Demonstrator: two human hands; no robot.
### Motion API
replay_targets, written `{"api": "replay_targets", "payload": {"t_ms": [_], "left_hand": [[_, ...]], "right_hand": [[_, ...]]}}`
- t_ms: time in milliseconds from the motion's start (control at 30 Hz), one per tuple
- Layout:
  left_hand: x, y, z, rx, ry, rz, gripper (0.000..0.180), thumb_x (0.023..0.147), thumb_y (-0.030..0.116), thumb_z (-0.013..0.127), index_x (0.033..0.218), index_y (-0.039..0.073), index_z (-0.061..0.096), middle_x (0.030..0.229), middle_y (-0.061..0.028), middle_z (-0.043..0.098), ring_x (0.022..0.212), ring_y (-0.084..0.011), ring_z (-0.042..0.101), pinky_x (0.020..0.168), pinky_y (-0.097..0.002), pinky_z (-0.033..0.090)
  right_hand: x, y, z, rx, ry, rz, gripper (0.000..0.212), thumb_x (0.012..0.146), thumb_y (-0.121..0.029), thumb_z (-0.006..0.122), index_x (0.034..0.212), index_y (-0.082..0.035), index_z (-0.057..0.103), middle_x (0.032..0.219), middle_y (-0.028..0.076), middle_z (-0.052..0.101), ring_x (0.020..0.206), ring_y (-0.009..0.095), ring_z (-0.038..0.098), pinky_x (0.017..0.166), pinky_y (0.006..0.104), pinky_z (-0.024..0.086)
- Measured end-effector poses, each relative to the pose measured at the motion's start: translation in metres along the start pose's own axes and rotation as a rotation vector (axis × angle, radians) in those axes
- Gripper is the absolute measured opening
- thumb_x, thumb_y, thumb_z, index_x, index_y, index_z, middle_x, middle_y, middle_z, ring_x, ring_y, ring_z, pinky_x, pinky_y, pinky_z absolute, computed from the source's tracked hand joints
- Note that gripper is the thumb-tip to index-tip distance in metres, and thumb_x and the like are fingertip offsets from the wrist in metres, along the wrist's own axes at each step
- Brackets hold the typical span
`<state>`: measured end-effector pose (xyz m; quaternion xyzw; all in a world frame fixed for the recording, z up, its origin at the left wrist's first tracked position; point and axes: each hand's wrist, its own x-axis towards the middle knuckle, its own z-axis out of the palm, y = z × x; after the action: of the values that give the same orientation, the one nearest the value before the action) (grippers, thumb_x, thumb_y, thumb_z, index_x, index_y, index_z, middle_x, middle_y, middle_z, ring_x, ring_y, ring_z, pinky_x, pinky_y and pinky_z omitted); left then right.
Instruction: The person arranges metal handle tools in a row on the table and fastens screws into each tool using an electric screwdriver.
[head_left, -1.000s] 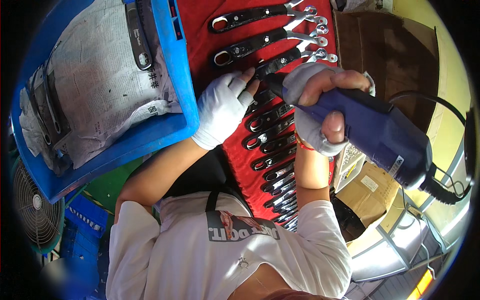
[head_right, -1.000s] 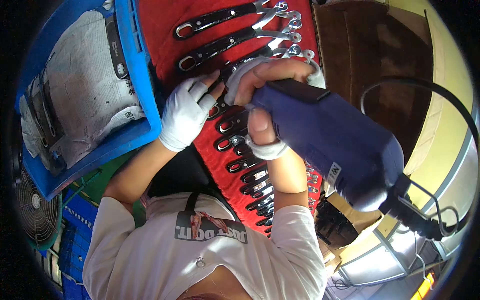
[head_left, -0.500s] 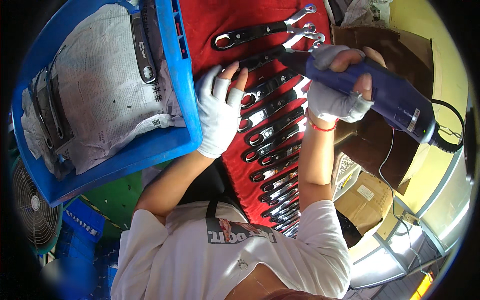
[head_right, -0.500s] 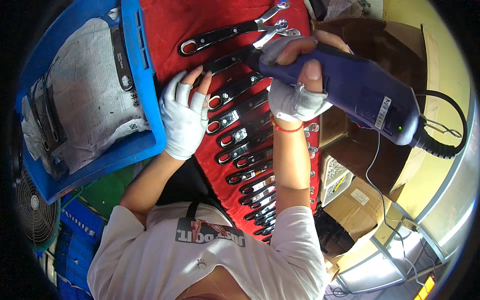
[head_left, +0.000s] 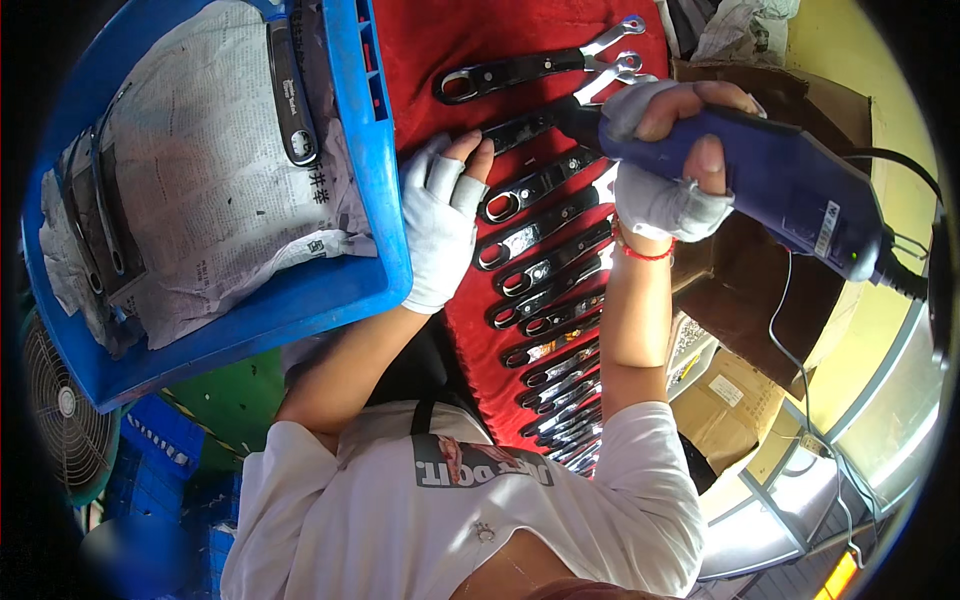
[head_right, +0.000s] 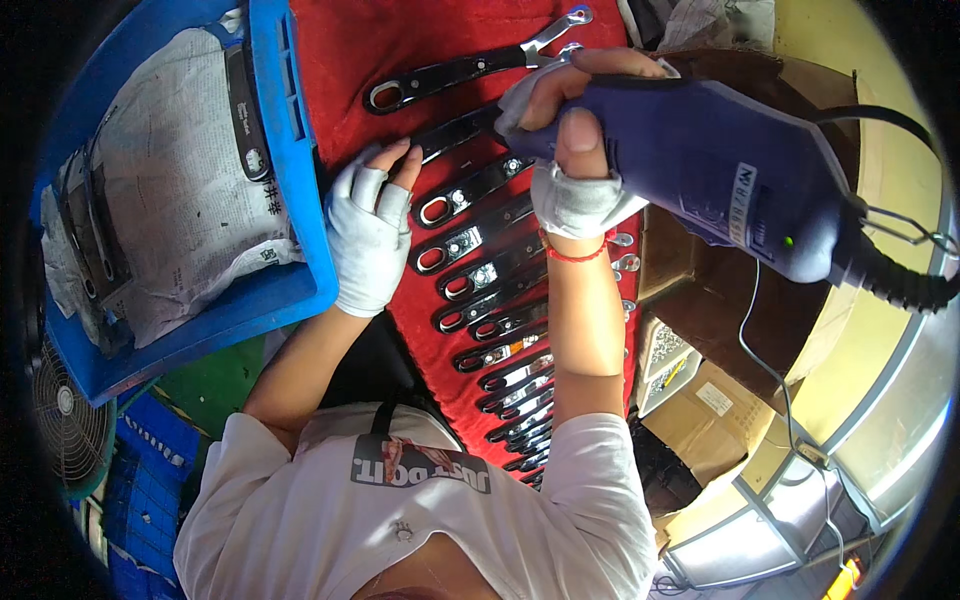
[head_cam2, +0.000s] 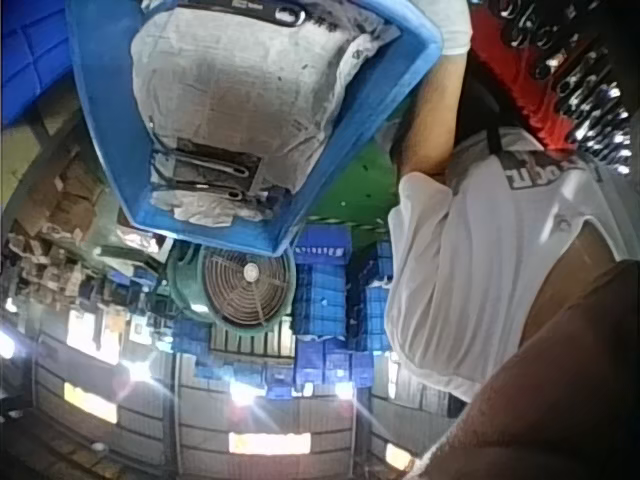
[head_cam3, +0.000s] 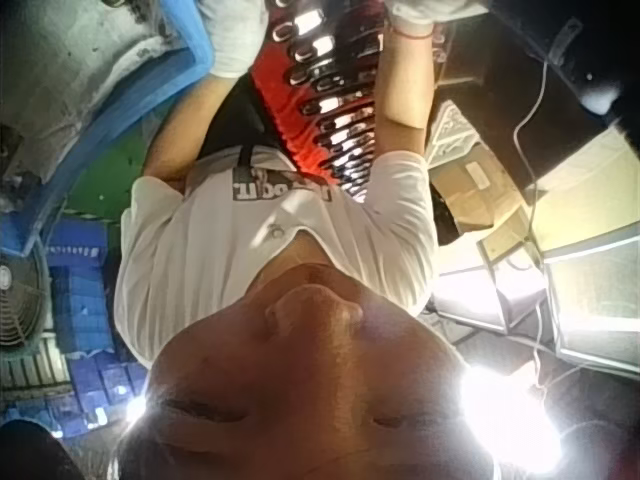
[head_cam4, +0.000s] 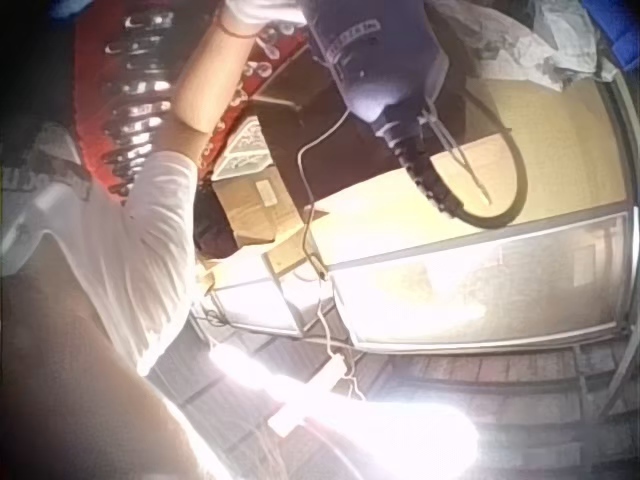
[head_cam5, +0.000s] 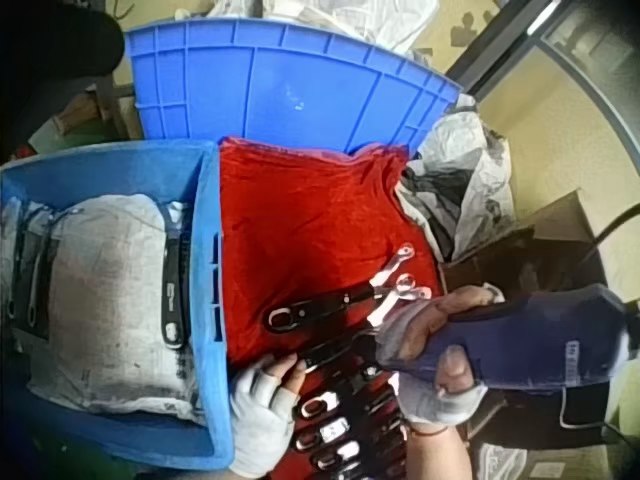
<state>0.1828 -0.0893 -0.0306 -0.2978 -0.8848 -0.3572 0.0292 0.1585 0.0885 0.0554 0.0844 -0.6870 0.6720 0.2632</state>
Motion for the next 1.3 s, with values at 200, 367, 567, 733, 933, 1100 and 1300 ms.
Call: {"api": "replay_targets", "payload": {"t_ms": [200,367,567,733,933,1100,1300], "left_hand": [[-0.007,-0.006,0.007,0.004,0.056,0.020,0.067,0.062,-0.005,0.063,0.127,0.012,0.052,0.128,-0.0052,0.049,0.112,-0.0306,0.047,0.093,-0.0400,0.042],[-0.009,-0.001,0.001,0.014,-0.003,0.020,0.043,0.075,0.004,0.054,0.117,0.010,0.059,0.130,-0.0072,0.051,0.114,-0.0315,0.048,0.098,-0.0433,0.039],[-0.009,-0.002,0.004,0.027,0.004,0.007,0.039,0.077,0.007,0.053,0.116,0.012,0.061,0.130,-0.0049,0.051,0.115,-0.0290,0.047,0.099,-0.0419,0.037],[-0.011,-0.004,0.005,0.017,-0.004,-0.019,0.038,0.080,0.009,0.051,0.117,0.013,0.061,0.131,-0.0029,0.050,0.114,-0.0277,0.048,0.100,-0.0404,0.036],[-0.012,-0.005,0.006,-0.023,-0.025,-0.009,0.068,0.057,-0.004,0.064,0.122,0.013,0.056,0.134,-0.0050,0.046,0.115,-0.0314,0.045,0.096,-0.0412,0.039],[-0.013,-0.005,0.008,-0.058,-0.026,-0.024,0.068,0.057,-0.002,0.065,0.122,0.015,0.056,0.134,-0.0041,0.047,0.115,-0.0302,0.045,0.097,-0.0412,0.039],[-0.010,-0.006,0.005,-0.024,-0.030,-0.019,0.063,0.058,-0.002,0.064,0.119,0.015,0.058,0.132,-0.0039,0.048,0.114,-0.0297,0.046,0.097,-0.0411,0.040]], "right_hand": [[-0.010,-0.002,-0.001,-0.021,0.071,-0.100,0.047,0.083,-0.033,0.053,0.119,-0.006,0.046,0.070,0.011,0.050,0.056,0.025,0.048,0.057,0.0426,0.042],[-0.018,-0.020,0.022,0.142,-0.028,0.006,0.050,0.082,-0.037,0.054,0.123,-0.008,0.044,0.067,0.009,0.049,0.052,0.024,0.047,0.055,0.0423,0.042],[-0.022,-0.013,0.023,0.038,-0.032,0.057,0.050,0.082,-0.036,0.056,0.122,-0.009,0.045,0.067,0.009,0.050,0.055,0.024,0.049,0.055,0.0416,0.043],[-0.023,-0.010,0.023,0.061,-0.056,0.053,0.048,0.082,-0.034,0.056,0.121,-0.008,0.045,0.068,0.010,0.051,0.055,0.024,0.049,0.054,0.0407,0.043],[-0.018,-0.010,0.024,0.163,-0.067,-0.003,0.048,0.083,-0.035,0.054,0.121,-0.007,0.045,0.069,0.010,0.052,0.055,0.023,0.049,0.053,0.0404,0.042],[-0.019,-0.011,0.022,0.086,-0.077,-0.019,0.048,0.083,-0.035,0.054,0.121,-0.007,0.044,0.070,0.010,0.052,0.054,0.023,0.049,0.054,0.0404,0.042],[-0.018,-0.012,0.030,0.116,-0.187,-0.010,0.048,0.083,-0.036,0.056,0.120,-0.007,0.044,0.068,0.010,0.051,0.054,0.023,0.049,0.055,0.0403,0.043]]}}
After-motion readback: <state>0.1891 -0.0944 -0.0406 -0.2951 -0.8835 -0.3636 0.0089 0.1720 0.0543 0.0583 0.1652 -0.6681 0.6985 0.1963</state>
